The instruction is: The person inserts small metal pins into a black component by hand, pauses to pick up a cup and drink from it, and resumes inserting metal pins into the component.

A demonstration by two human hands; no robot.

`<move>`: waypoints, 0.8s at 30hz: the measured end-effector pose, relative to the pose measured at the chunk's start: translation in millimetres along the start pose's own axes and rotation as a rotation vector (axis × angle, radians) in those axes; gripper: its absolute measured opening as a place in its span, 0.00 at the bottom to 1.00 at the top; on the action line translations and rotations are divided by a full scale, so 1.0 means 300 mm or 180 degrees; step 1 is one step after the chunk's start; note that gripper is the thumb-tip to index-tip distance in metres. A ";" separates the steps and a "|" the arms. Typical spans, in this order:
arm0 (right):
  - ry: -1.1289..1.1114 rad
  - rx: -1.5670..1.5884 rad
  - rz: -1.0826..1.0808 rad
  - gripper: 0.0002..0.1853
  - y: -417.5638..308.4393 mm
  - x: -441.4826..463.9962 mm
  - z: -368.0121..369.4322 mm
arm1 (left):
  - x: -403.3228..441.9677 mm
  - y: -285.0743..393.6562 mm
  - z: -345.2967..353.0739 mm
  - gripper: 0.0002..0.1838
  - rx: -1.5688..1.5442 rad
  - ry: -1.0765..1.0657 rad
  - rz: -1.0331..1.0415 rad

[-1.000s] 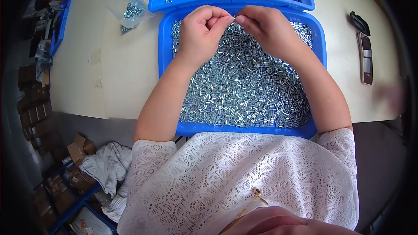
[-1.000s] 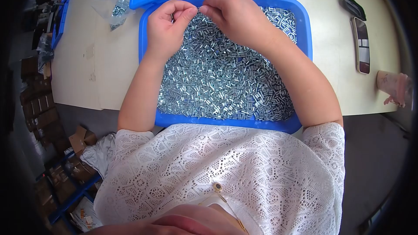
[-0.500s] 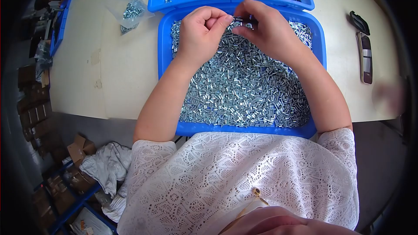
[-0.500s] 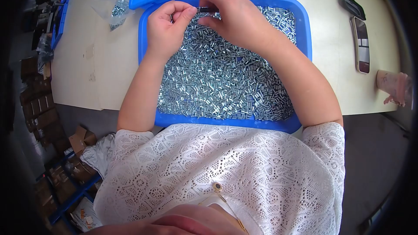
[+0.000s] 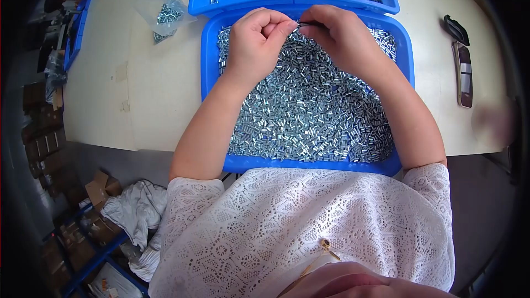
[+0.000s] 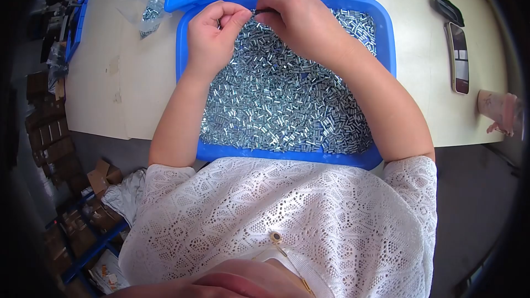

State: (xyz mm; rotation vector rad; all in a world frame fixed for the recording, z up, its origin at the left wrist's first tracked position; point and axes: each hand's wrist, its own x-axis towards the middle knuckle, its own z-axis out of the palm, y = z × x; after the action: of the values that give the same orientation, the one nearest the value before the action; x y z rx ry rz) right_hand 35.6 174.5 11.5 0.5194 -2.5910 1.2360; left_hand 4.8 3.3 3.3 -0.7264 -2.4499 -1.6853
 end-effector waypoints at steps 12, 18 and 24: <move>-0.0505 -0.0060 0.0503 0.12 -0.027 0.000 -0.022 | 0.004 0.013 -0.004 0.04 0.0247 -0.0052 0.0586; -0.0430 0.0290 0.0530 0.13 -0.028 0.000 -0.030 | -0.002 0.021 0.009 0.07 0.0004 0.0115 0.0410; -0.0336 -0.0020 0.0302 0.11 -0.033 -0.001 -0.032 | 0.004 0.005 -0.002 0.10 0.0219 -0.0159 0.0553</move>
State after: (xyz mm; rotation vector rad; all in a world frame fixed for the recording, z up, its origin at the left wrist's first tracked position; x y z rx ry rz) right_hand 40.4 176.1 24.4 0.4781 -2.7357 1.2613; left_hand 4.3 3.5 5.0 -0.9525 -2.3845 -1.5310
